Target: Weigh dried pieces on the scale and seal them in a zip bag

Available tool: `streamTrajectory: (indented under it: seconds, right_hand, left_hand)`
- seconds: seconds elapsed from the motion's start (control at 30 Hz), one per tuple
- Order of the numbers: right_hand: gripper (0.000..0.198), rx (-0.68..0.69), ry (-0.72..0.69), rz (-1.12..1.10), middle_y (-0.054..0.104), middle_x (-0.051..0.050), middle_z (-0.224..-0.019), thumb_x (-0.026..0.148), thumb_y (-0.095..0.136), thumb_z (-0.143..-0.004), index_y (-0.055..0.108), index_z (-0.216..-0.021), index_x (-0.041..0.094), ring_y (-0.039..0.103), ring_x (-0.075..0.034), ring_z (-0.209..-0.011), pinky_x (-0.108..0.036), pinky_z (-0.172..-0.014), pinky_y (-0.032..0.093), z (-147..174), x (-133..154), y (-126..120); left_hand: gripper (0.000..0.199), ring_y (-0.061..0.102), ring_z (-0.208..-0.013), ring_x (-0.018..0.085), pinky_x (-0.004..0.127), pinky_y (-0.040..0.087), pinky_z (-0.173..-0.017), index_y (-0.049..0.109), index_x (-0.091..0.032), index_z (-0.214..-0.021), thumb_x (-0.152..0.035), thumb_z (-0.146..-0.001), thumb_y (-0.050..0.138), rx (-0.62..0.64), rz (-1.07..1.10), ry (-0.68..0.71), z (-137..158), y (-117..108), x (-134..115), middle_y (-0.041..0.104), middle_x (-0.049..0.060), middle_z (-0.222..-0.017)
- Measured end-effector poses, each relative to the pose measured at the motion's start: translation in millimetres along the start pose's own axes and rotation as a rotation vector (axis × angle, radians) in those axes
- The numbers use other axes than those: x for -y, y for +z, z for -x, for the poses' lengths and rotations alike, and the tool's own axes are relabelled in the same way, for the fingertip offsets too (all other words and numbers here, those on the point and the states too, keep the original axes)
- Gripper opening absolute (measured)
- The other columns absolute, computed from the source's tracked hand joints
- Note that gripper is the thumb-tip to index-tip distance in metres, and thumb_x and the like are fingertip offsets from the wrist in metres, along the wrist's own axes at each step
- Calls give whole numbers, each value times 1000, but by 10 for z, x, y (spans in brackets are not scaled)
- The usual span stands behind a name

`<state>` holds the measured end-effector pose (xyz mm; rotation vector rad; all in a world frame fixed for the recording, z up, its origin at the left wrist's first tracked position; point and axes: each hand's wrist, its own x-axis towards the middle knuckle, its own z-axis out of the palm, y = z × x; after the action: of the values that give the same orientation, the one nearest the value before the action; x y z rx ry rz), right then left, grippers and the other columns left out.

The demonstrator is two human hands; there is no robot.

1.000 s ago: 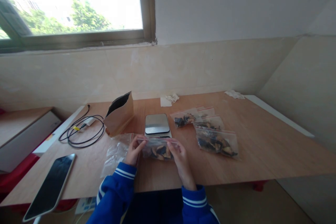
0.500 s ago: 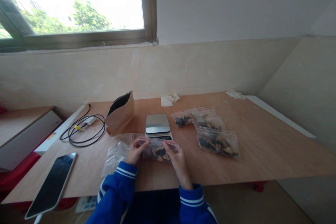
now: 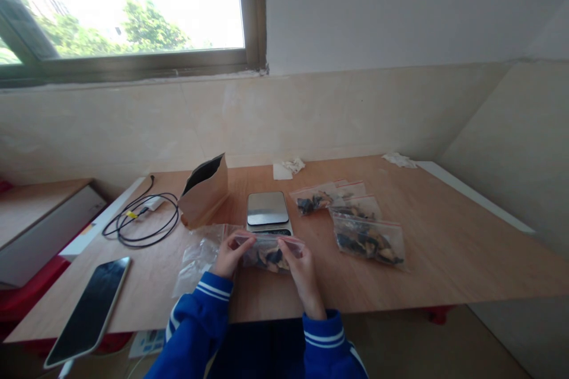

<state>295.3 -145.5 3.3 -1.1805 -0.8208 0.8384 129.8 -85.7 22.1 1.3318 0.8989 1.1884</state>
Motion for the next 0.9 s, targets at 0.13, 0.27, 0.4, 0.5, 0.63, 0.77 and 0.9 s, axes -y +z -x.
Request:
streamTrajectory:
  seconds: [0.13,0.27,0.4,0.5,0.63,0.77,0.9]
  right_hand:
    - [26,32,19,0,72,-5,-88,42,71,-72,72,-86,20,66,-22,-88,-38,-84,51,0,20,-17]
    - [26,71,31,-31,72,-5,-91,41,71,-72,72,-89,21,66,-22,-90,-37,-86,51,2,18,-29]
    - [32,146,61,-77,72,-6,-99,42,70,-74,70,-99,22,66,-22,-94,-39,-89,50,1,16,-36]
    - [32,188,54,-56,72,-7,-100,43,69,-74,70,-98,22,66,-24,-95,-41,-90,49,-1,31,-29]
    - [28,225,-14,3,72,-7,-96,43,68,-75,72,-92,21,66,-24,-93,-41,-89,50,-6,37,1]
    - [26,200,-30,18,72,-7,-93,42,67,-75,73,-89,20,66,-23,-90,-39,-85,51,-3,35,28]
    - [25,202,-40,-6,72,-7,-92,41,67,-76,72,-89,20,67,-23,-90,-38,-84,52,7,42,32]
  left_hand:
    - [25,63,-86,21,32,47,-82,73,-16,-79,-38,-67,75,20,84,-47,7,6,15,71,7,-87]
    - [26,64,-82,21,31,48,-78,73,-15,-77,-38,-66,75,-11,80,-47,-7,-8,64,72,7,-83]
    - [24,64,-78,19,30,48,-75,73,-15,-77,-36,-67,74,-23,36,-7,-17,-20,72,72,6,-79]
    - [23,64,-78,19,29,48,-74,73,-15,-77,-36,-68,74,-39,4,28,-18,-18,59,72,6,-78]
    - [24,65,-79,20,29,48,-75,73,-15,-77,-36,-67,74,-59,-10,42,-22,-17,63,72,6,-80]
    - [24,64,-78,19,29,48,-76,73,-15,-78,-36,-67,75,-45,19,5,-20,-25,80,72,6,-79]
    - [28,65,-79,19,31,49,-78,72,-14,-79,-39,-66,76,-13,105,-68,1,-15,70,72,6,-81]
